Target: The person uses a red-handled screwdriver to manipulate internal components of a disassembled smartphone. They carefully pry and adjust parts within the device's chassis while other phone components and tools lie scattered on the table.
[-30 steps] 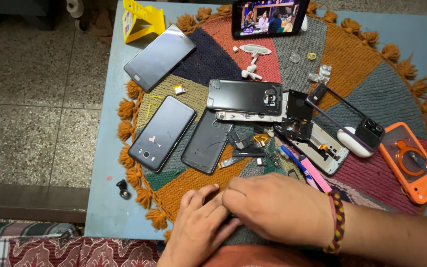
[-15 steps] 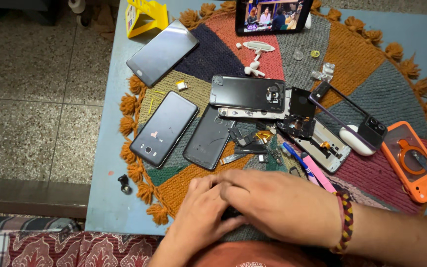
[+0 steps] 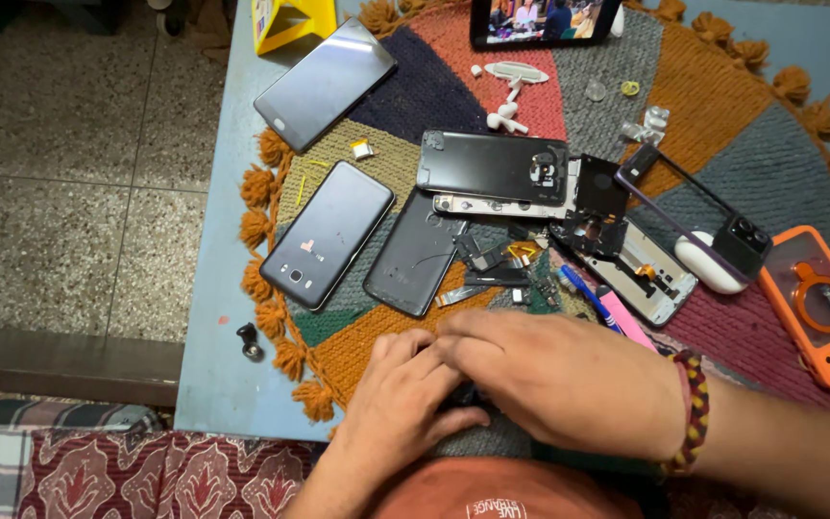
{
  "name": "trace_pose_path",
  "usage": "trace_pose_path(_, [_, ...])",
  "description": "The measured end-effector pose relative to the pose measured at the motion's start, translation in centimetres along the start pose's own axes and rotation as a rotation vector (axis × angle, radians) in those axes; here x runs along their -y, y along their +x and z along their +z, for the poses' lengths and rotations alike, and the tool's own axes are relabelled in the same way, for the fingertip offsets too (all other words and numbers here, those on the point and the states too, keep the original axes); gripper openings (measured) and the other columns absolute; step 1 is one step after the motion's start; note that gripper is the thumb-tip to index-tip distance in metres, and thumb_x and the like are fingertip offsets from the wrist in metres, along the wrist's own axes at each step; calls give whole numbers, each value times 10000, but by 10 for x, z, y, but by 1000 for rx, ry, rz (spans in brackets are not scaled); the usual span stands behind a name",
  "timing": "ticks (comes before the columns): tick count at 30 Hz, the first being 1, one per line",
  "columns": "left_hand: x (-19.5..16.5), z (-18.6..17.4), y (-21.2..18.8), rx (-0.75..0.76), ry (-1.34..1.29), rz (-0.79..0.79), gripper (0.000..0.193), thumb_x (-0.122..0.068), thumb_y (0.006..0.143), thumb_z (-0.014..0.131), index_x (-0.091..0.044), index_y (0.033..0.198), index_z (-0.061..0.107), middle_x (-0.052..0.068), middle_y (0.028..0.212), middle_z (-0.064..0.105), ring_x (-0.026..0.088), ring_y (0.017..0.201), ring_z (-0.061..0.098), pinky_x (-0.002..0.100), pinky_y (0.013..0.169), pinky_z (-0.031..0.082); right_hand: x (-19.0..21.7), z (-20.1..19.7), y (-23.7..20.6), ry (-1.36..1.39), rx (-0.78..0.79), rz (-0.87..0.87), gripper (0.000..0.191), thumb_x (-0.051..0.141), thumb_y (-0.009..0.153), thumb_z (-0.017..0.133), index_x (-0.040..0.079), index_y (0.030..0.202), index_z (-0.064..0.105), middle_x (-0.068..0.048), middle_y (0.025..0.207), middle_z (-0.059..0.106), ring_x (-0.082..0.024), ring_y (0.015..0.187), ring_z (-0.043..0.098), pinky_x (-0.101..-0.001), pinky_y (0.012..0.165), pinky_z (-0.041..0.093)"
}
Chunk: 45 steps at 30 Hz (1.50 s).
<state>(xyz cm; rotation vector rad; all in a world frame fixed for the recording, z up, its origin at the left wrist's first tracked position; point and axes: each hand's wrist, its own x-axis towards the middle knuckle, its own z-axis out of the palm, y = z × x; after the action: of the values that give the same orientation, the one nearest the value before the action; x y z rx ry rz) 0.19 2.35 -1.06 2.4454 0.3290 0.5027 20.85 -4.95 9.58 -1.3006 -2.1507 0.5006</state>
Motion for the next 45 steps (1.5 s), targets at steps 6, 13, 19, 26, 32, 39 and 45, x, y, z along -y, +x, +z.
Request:
trace_pose_path(6, [0,-2,0,-34,-13,17,478,-409,757,849,-66,1035,666,131,1383,615,349,1162,548,484,973,424,-7,2,2,-11,330,334,189,218,910,655,57,986,593,-109,884,653,-328,867,686,-444,729,541])
trace_pose_path(13, [-1,-3,-1,18,-3,9,485,-399,761,839,-57,1063,675,123,1408,607,350,1162,553,488,972,421,-13,8,-20,129,146,292,194,104,871,690,69,1052,630,-106,974,695,-294,905,719,-388,749,569])
trace_pose_path(19, [3,-18,-8,-25,11,-57,430,-378,740,860,-64,974,682,129,1388,621,349,1161,560,472,974,424,-49,32,-25,439,-419,503,213,2,922,693,32,1075,547,-123,1162,707,-185,1081,750,-295,892,652])
trace_pose_path(26, [4,-25,-16,-66,11,-116,445,-371,732,866,-60,1011,714,129,1392,628,338,1163,569,455,988,428,-70,74,-13,579,-559,585,211,-7,944,685,5,1104,548,-128,1186,691,-166,1069,730,-288,900,626])
trace_pose_path(32, [8,-24,-14,-145,-93,-117,492,-391,706,879,-55,1025,711,130,1361,640,333,1163,597,443,989,425,-75,79,-2,578,-524,568,195,-17,946,669,3,1092,541,-122,1190,677,-169,1091,739,-285,888,635])
trace_pose_path(39, [13,-12,-14,-343,-212,-345,204,-163,818,843,-57,968,755,87,1132,758,258,1014,707,360,896,527,-73,76,-7,609,-503,621,199,-27,930,678,25,1064,541,-130,1187,681,-168,1052,724,-285,872,624])
trace_pose_path(45, [10,-2,-4,-509,-463,-614,194,-55,841,815,-4,1021,765,83,996,745,132,712,642,238,622,526,-58,66,-34,814,-571,606,254,-69,918,677,37,1069,503,-149,1189,662,-168,1102,694,-299,931,597])
